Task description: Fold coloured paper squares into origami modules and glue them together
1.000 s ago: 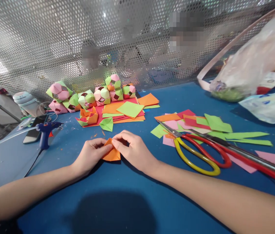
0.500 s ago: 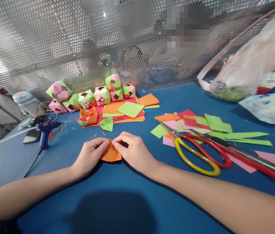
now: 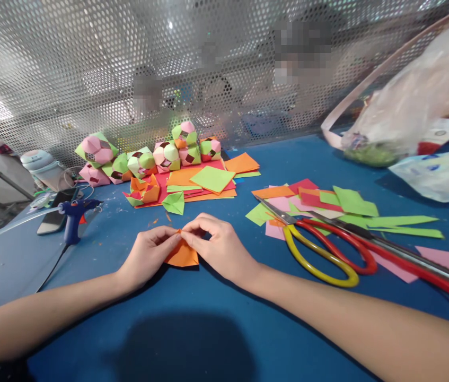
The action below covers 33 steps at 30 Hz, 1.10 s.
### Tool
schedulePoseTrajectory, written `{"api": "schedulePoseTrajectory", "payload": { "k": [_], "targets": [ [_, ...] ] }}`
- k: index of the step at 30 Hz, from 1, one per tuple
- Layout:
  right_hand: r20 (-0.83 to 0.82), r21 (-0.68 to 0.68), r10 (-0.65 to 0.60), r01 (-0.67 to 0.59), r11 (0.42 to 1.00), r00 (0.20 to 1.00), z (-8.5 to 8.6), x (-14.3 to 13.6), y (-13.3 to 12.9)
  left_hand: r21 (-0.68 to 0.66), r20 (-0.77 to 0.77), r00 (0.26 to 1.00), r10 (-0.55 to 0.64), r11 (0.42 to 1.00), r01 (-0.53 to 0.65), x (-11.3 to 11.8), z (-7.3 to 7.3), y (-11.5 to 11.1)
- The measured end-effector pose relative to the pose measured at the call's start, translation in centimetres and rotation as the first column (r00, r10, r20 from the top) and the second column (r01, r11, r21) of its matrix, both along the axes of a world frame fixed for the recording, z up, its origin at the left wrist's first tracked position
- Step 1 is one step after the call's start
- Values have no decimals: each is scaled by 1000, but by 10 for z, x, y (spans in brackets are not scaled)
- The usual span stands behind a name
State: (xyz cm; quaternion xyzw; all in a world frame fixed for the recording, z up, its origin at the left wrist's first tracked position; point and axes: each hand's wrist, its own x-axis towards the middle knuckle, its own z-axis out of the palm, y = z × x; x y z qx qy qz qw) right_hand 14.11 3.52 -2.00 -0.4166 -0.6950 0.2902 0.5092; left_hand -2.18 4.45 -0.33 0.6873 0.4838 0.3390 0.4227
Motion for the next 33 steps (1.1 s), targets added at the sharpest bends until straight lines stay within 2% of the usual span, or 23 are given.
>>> {"api": "schedulePoseTrajectory", "payload": {
  "k": [12,14,17,22,26,33],
  "targets": [
    [54,34,86,-87,996,995,9,1,-6,101,-92,992,-87,990,97,0,5,-7],
    [50,15,91,-92,996,995,8,1,-6,95,-84,994,-74,992,82,1,5,-7],
    [40,-3,75,-75,997,996,5,0,-5,82,-32,999,11,997,-8,2,4,-4],
    [74,-36,-22,24,999,997,0,-2,0,11,105,984,141,990,-143,1,0,2],
    [92,1,-63,63,998,994,-4,-2,0,-19,124,985,123,992,-121,3,0,2],
    [136,82,-57,47,996,989,-3,-1,-1,88,14,998,61,994,-62,2,0,2]
  ]
}}
